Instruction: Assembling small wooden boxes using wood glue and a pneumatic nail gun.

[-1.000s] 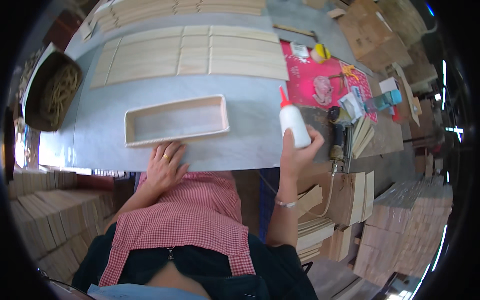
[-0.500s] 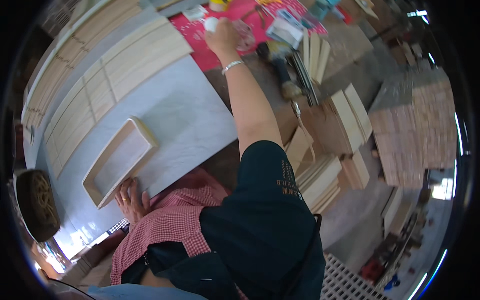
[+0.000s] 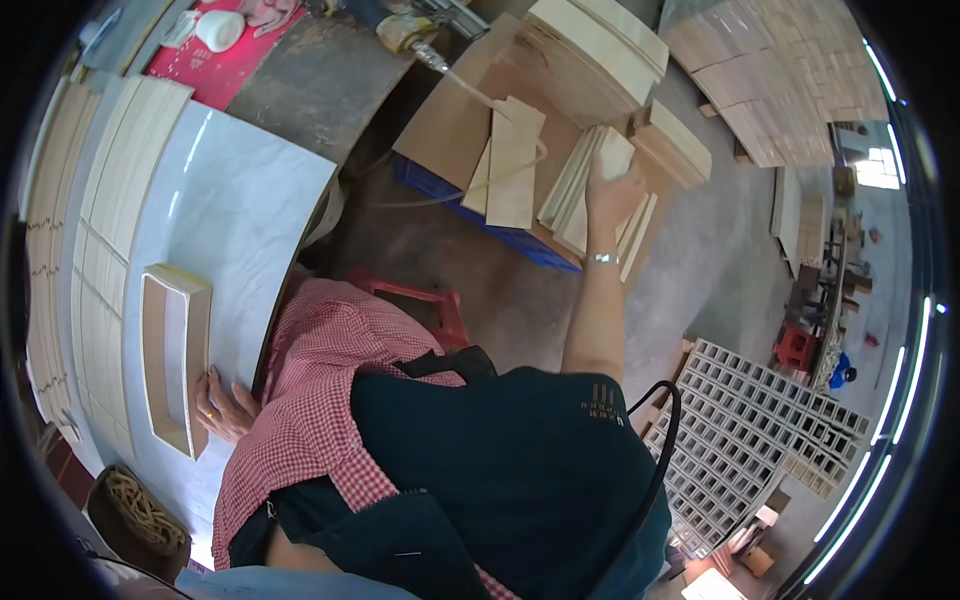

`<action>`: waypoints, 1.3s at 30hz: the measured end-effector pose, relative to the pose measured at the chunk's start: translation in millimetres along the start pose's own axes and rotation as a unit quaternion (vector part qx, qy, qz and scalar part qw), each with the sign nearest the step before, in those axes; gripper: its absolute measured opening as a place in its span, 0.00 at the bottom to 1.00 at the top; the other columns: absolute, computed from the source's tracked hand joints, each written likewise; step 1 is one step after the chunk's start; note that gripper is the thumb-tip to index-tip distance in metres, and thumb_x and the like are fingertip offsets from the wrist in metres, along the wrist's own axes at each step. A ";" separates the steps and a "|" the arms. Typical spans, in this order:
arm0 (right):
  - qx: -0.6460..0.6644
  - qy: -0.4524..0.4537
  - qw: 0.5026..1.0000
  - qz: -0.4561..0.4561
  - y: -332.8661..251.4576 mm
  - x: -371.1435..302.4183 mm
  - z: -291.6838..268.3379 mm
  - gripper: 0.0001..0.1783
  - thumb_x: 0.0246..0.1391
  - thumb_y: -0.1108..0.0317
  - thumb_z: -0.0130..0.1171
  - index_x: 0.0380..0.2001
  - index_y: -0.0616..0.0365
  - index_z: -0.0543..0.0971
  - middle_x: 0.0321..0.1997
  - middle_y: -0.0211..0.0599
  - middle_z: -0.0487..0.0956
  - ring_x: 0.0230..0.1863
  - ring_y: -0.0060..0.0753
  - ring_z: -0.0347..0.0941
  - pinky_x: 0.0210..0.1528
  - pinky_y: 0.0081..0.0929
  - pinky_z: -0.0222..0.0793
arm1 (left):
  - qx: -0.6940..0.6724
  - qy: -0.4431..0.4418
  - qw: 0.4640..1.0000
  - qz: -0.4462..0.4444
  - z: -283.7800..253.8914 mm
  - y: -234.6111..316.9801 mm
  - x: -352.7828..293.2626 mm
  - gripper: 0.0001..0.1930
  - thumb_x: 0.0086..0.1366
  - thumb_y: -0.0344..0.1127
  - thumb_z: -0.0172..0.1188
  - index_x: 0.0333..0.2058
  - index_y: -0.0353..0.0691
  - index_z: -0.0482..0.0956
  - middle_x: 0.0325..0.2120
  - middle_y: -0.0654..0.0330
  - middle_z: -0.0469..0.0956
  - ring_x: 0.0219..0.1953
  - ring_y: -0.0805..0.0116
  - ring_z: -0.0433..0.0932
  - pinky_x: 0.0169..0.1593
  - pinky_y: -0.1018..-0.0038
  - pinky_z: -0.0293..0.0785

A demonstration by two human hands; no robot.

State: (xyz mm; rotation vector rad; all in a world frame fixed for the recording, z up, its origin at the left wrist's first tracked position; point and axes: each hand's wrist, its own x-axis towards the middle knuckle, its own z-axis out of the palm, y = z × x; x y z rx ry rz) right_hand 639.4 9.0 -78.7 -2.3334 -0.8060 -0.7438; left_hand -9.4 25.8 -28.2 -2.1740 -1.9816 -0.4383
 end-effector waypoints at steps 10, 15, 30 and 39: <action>-0.099 -0.268 0.929 0.236 60.0 -71.1 -28.6 0.39 0.46 0.45 0.73 0.47 0.73 0.77 0.44 0.59 0.81 0.43 0.56 0.80 0.50 0.43 0.77 | -0.037 0.006 0.999 -0.007 -8.2 10.6 2.0 0.21 0.70 0.44 0.54 0.58 0.43 0.78 0.56 0.56 0.73 0.58 0.54 0.69 0.64 0.55 0.63; 0.052 -0.124 0.964 0.228 17.0 -36.3 -34.2 0.36 0.48 0.50 0.73 0.47 0.73 0.76 0.42 0.58 0.81 0.41 0.55 0.81 0.48 0.41 0.77 | -0.085 0.018 0.995 -0.047 -16.9 6.1 2.5 0.19 0.68 0.38 0.59 0.55 0.40 0.79 0.53 0.54 0.75 0.57 0.54 0.70 0.62 0.57 0.65; 0.389 -0.406 0.446 -0.696 -477.0 -88.8 -149.0 0.41 0.48 0.76 0.64 0.69 0.59 0.68 0.73 0.41 0.67 0.72 0.46 0.63 0.76 0.39 0.55 | -0.203 0.231 0.876 -0.371 -68.5 -34.1 -54.0 0.14 0.57 0.33 0.71 0.43 0.40 0.84 0.35 0.63 0.80 0.36 0.67 0.76 0.51 0.70 0.64; 0.346 -0.366 0.363 -0.784 -529.7 -120.7 -146.4 0.40 0.48 0.71 0.66 0.68 0.55 0.70 0.73 0.35 0.68 0.72 0.42 0.63 0.77 0.42 0.50 | -0.212 0.163 0.886 -0.379 -83.9 -60.3 -34.0 0.13 0.57 0.32 0.72 0.41 0.34 0.87 0.34 0.60 0.83 0.35 0.67 0.78 0.42 0.70 0.72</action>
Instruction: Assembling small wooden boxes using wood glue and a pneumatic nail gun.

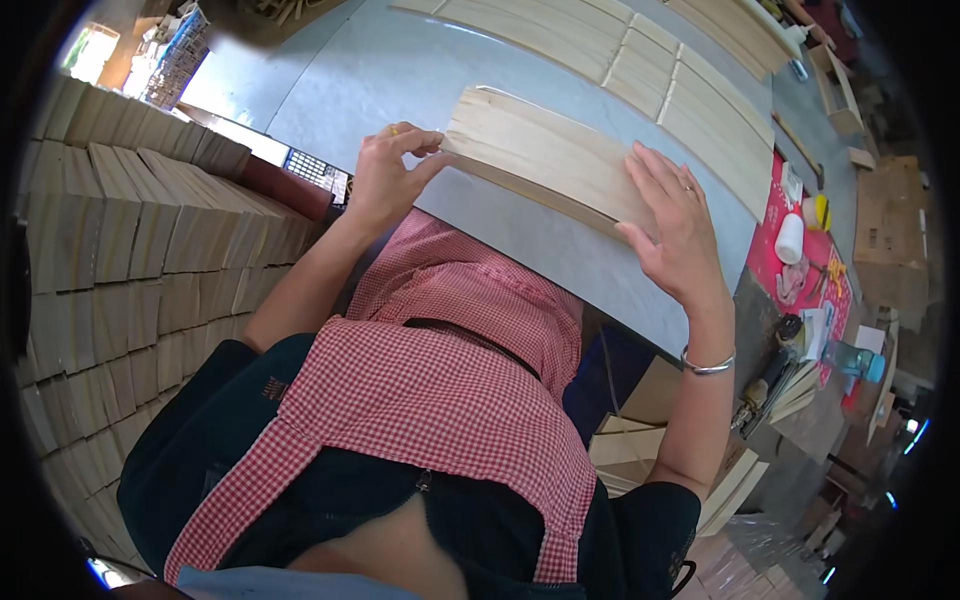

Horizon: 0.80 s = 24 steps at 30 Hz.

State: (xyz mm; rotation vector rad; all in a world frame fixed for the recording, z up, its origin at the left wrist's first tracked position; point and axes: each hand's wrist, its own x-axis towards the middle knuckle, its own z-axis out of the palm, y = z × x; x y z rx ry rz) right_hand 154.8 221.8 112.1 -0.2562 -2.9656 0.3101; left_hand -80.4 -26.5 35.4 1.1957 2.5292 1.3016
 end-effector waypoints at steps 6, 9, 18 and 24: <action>0.053 -0.022 0.998 0.018 11.7 -0.6 8.9 0.38 0.48 0.71 0.67 0.66 0.55 0.72 0.73 0.34 0.69 0.73 0.42 0.62 0.77 0.42 0.51 | 0.063 0.000 0.997 0.054 1.4 -4.8 2.9 0.10 0.60 0.38 0.70 0.37 0.40 0.89 0.32 0.63 0.83 0.35 0.69 0.77 0.51 0.68 0.64; 0.059 -0.017 0.998 0.022 9.4 -5.5 16.8 0.37 0.48 0.71 0.67 0.65 0.56 0.73 0.73 0.35 0.69 0.74 0.42 0.61 0.77 0.41 0.51 | 0.098 0.014 0.992 0.084 -0.5 -3.8 3.0 0.09 0.61 0.37 0.69 0.36 0.40 0.89 0.31 0.63 0.83 0.35 0.69 0.77 0.51 0.68 0.64; 0.110 0.160 0.963 0.184 6.3 -54.2 19.3 0.22 0.50 0.77 0.65 0.51 0.60 0.80 0.52 0.36 0.80 0.45 0.34 0.76 0.51 0.28 0.74 | 0.123 0.005 0.989 0.088 -2.0 -6.9 3.0 0.09 0.60 0.35 0.70 0.37 0.38 0.89 0.30 0.63 0.83 0.34 0.69 0.76 0.52 0.68 0.65; 0.107 0.139 0.941 0.290 -2.7 -69.9 31.2 0.11 0.51 0.79 0.64 0.40 0.61 0.81 0.34 0.33 0.79 0.29 0.28 0.70 0.34 0.25 0.71 | 0.115 -0.019 0.990 0.077 -5.7 1.2 5.7 0.09 0.59 0.33 0.71 0.37 0.36 0.89 0.30 0.63 0.83 0.33 0.69 0.76 0.53 0.68 0.66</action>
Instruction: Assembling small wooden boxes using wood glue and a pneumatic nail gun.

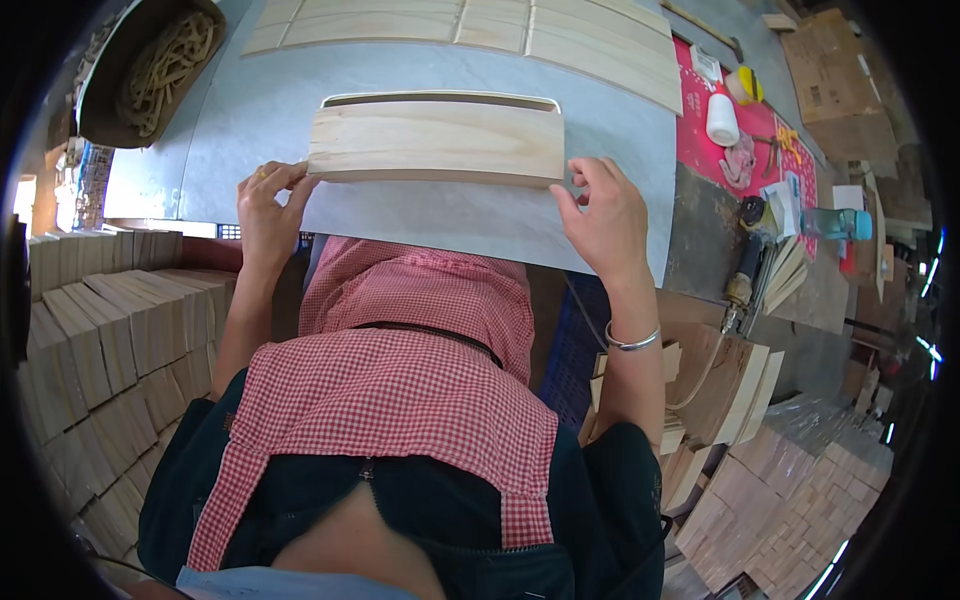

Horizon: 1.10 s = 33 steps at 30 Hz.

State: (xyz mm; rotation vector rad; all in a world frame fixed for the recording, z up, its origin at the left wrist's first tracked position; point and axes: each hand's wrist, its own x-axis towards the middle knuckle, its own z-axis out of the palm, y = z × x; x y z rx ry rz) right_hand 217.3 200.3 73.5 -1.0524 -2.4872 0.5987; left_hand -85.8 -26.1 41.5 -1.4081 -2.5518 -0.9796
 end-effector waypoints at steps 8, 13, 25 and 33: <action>0.025 0.006 0.998 -0.056 12.2 4.4 2.9 0.02 0.51 0.78 0.64 0.30 0.62 0.81 0.24 0.33 0.76 0.23 0.31 0.67 0.29 0.28 0.65 | -0.007 -0.019 1.000 0.003 -4.0 5.5 5.4 0.07 0.59 0.30 0.70 0.36 0.34 0.87 0.30 0.62 0.82 0.33 0.68 0.76 0.53 0.70 0.67; 0.023 0.058 0.990 -0.129 29.3 2.5 19.7 0.01 0.52 0.75 0.62 0.28 0.59 0.79 0.24 0.37 0.75 0.24 0.42 0.70 0.30 0.35 0.65 | 0.006 -0.013 1.000 0.006 0.1 -13.1 2.8 0.06 0.59 0.28 0.70 0.35 0.33 0.86 0.33 0.59 0.82 0.35 0.62 0.77 0.49 0.68 0.71; -0.260 0.480 0.758 0.358 315.2 -103.7 -175.3 0.21 0.58 0.58 0.61 0.43 0.68 0.81 0.35 0.50 0.82 0.34 0.50 0.79 0.40 0.41 0.75 | -0.114 -0.043 0.969 -0.213 -18.0 -60.7 -24.9 0.24 0.70 0.35 0.62 0.63 0.40 0.73 0.54 0.56 0.77 0.39 0.68 0.75 0.47 0.72 0.75; -0.159 0.288 0.710 0.623 369.8 -147.8 -192.7 0.25 0.56 0.54 0.63 0.43 0.69 0.84 0.44 0.57 0.85 0.44 0.59 0.83 0.47 0.44 0.78 | -0.075 -0.018 0.970 -0.230 -15.6 -71.7 -25.6 0.24 0.71 0.38 0.60 0.64 0.41 0.73 0.56 0.55 0.76 0.37 0.71 0.74 0.45 0.74 0.75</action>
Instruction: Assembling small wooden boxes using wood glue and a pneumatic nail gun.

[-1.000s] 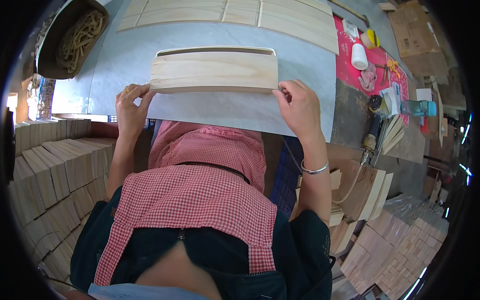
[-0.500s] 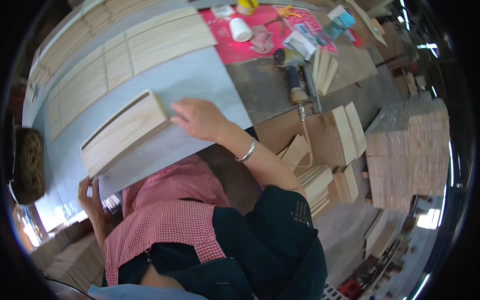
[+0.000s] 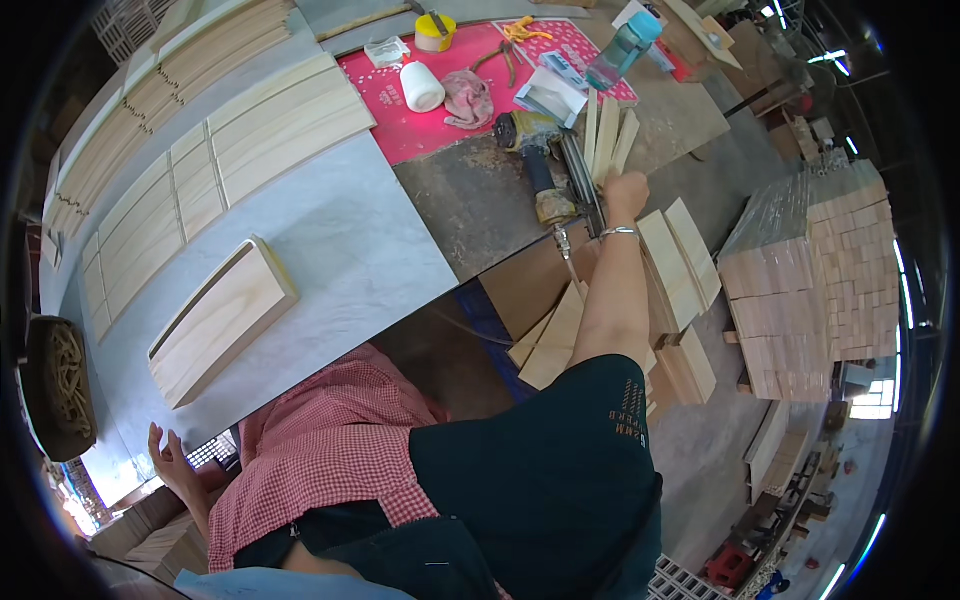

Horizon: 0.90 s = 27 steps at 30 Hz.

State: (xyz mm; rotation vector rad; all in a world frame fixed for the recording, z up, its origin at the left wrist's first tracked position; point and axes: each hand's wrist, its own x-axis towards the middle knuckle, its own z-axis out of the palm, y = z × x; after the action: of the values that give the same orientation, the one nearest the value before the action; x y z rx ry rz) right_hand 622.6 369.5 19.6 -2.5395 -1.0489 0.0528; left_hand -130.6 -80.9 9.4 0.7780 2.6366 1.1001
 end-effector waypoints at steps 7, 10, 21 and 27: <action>0.187 0.112 0.973 -0.073 -13.5 -10.8 1.8 0.18 0.59 0.60 0.60 0.41 0.66 0.82 0.38 0.47 0.85 0.35 0.45 0.80 0.40 0.37 0.76 | -0.025 0.045 0.999 -0.005 -9.6 40.0 -1.0 0.23 0.72 0.33 0.59 0.64 0.40 0.72 0.57 0.56 0.77 0.43 0.65 0.79 0.49 0.71 0.77; 0.311 0.129 0.928 -0.159 -35.5 -47.2 -33.2 0.13 0.61 0.65 0.58 0.42 0.63 0.79 0.34 0.39 0.84 0.28 0.31 0.76 0.34 0.28 0.73 | 0.033 0.086 0.985 0.149 -9.3 55.6 6.0 0.21 0.68 0.24 0.60 0.60 0.39 0.75 0.53 0.57 0.79 0.43 0.66 0.79 0.52 0.70 0.76; 0.338 -0.361 0.592 -0.637 -247.8 -389.2 -60.6 0.07 0.59 0.78 0.59 0.41 0.62 0.80 0.34 0.29 0.81 0.28 0.22 0.71 0.33 0.19 0.68 | 0.025 -0.145 0.931 0.334 16.5 155.1 56.9 0.18 0.66 0.28 0.63 0.55 0.37 0.81 0.59 0.55 0.77 0.44 0.64 0.80 0.46 0.71 0.77; 0.385 -0.442 0.581 -0.564 -270.7 -393.0 -33.7 0.08 0.57 0.79 0.59 0.41 0.63 0.80 0.34 0.30 0.82 0.31 0.24 0.73 0.38 0.20 0.71 | -0.096 -0.134 0.947 0.274 14.3 116.3 86.6 0.11 0.64 0.31 0.64 0.43 0.34 0.86 0.47 0.56 0.84 0.34 0.64 0.80 0.41 0.70 0.76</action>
State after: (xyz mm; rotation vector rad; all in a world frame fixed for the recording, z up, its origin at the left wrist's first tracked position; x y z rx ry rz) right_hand 164.4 262.7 106.4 -0.6135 -2.1358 1.1786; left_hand -152.6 42.3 83.9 1.5475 2.0958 1.2379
